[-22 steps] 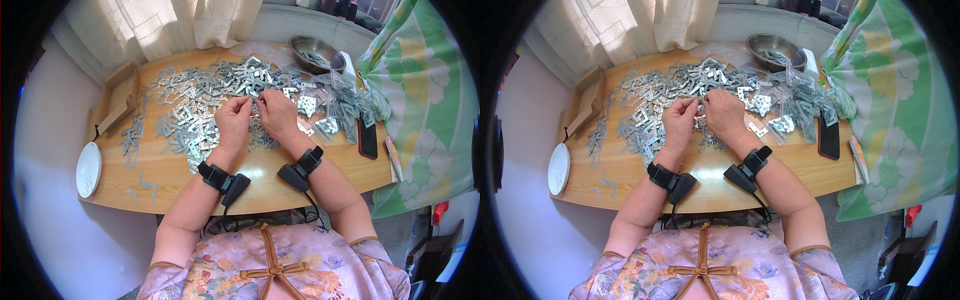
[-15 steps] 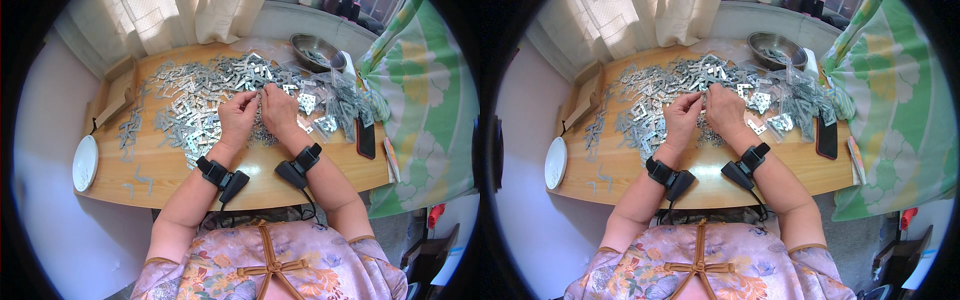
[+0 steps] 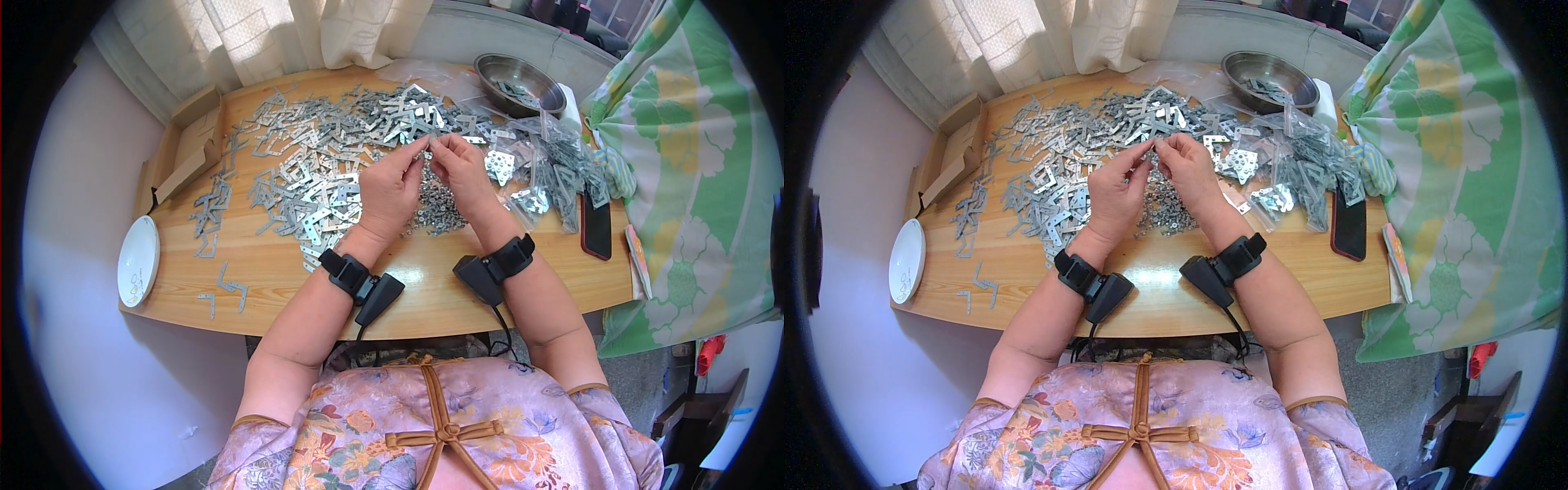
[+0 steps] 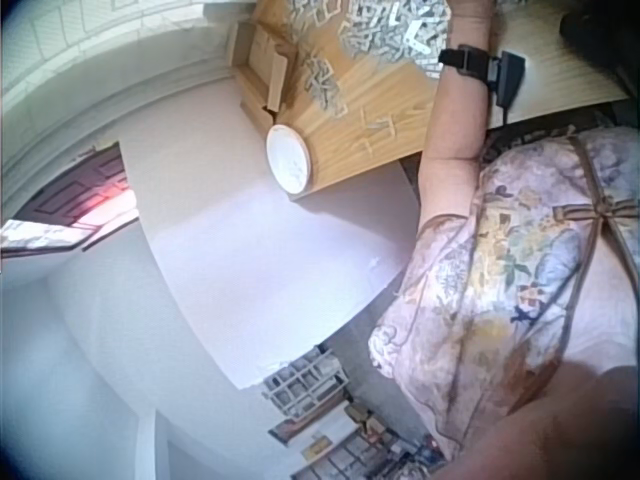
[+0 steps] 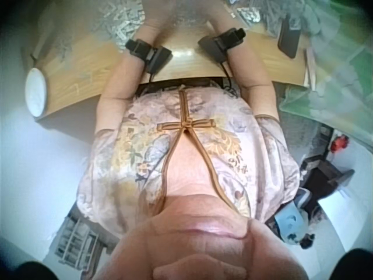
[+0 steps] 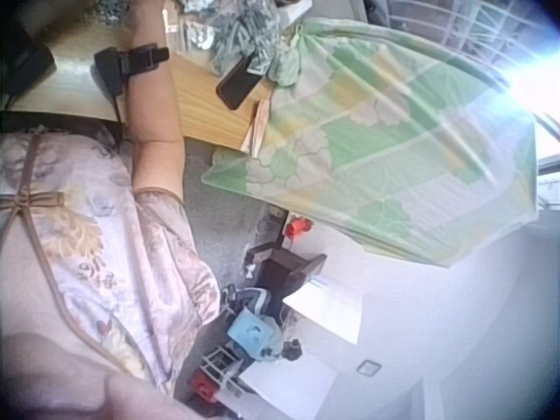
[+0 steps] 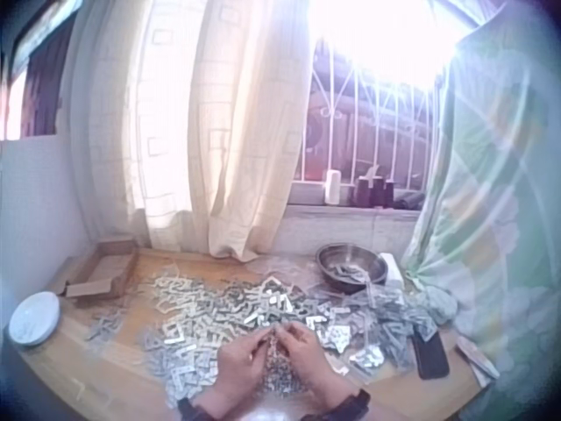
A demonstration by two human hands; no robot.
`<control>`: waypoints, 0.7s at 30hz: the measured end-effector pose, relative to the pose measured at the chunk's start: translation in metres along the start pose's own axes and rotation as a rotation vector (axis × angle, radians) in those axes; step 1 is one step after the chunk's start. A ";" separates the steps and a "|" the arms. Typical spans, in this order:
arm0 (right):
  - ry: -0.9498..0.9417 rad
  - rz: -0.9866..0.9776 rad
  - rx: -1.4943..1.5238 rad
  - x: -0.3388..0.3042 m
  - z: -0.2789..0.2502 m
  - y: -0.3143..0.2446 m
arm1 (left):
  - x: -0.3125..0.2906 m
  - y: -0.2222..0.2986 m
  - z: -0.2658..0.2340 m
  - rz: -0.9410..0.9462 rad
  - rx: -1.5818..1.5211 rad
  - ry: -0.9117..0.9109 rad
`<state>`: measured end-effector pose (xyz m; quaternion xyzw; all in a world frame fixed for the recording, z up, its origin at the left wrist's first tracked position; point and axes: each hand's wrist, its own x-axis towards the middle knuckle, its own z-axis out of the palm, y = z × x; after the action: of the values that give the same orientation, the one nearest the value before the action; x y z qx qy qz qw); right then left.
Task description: Sorting and inspecting a large pile of small metal L-brackets on a desk.
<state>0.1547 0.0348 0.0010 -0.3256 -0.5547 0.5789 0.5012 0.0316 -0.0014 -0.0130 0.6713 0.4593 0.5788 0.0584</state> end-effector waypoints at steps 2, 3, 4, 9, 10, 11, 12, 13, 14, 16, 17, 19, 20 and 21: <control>-0.014 0.025 0.069 0.001 -0.004 0.002 | 0.001 -0.001 0.001 0.011 -0.023 -0.007; -0.028 0.050 0.138 0.002 -0.007 0.004 | 0.001 -0.001 0.002 0.012 -0.024 -0.008; -0.026 0.049 0.138 0.003 -0.008 0.006 | 0.001 -0.001 0.002 0.009 -0.038 -0.021; -0.003 -0.011 0.001 0.006 -0.008 0.011 | 0.002 -0.003 0.001 0.040 -0.023 -0.060; -0.002 -0.011 0.002 0.006 -0.008 0.011 | 0.002 -0.005 -0.001 0.048 0.010 -0.078; -0.010 0.004 -0.008 0.006 -0.008 0.011 | 0.002 -0.006 -0.001 0.056 0.042 -0.094; -0.017 0.019 -0.017 0.006 -0.008 0.011 | 0.001 -0.007 0.000 0.056 0.042 -0.094; -0.017 0.019 -0.017 0.006 -0.009 0.011 | 0.000 -0.008 0.001 -0.019 -0.066 -0.064; -0.038 0.040 0.014 0.005 -0.010 0.011 | 0.000 -0.010 0.003 -0.093 -0.176 -0.035; -0.058 0.060 0.045 0.006 -0.013 0.010 | 0.000 -0.014 0.001 -0.228 -0.266 -0.019; -0.091 0.029 -0.201 0.008 -0.016 0.009 | 0.001 -0.017 -0.001 -0.363 -0.354 -0.002; -0.125 -0.004 -0.447 0.009 -0.020 0.009 | 0.001 -0.026 -0.001 -0.397 -0.438 0.042; -0.148 -0.083 -0.715 0.008 -0.021 0.008 | 0.003 -0.026 -0.002 -0.430 -0.524 0.086; -0.170 -0.165 -0.984 0.008 -0.022 0.008 | 0.003 -0.026 -0.003 -0.431 -0.524 0.086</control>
<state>0.1715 0.0505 -0.0091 -0.4301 -0.8245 0.2321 0.2853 0.0143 0.0137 -0.0259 0.4960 0.4283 0.6793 0.3303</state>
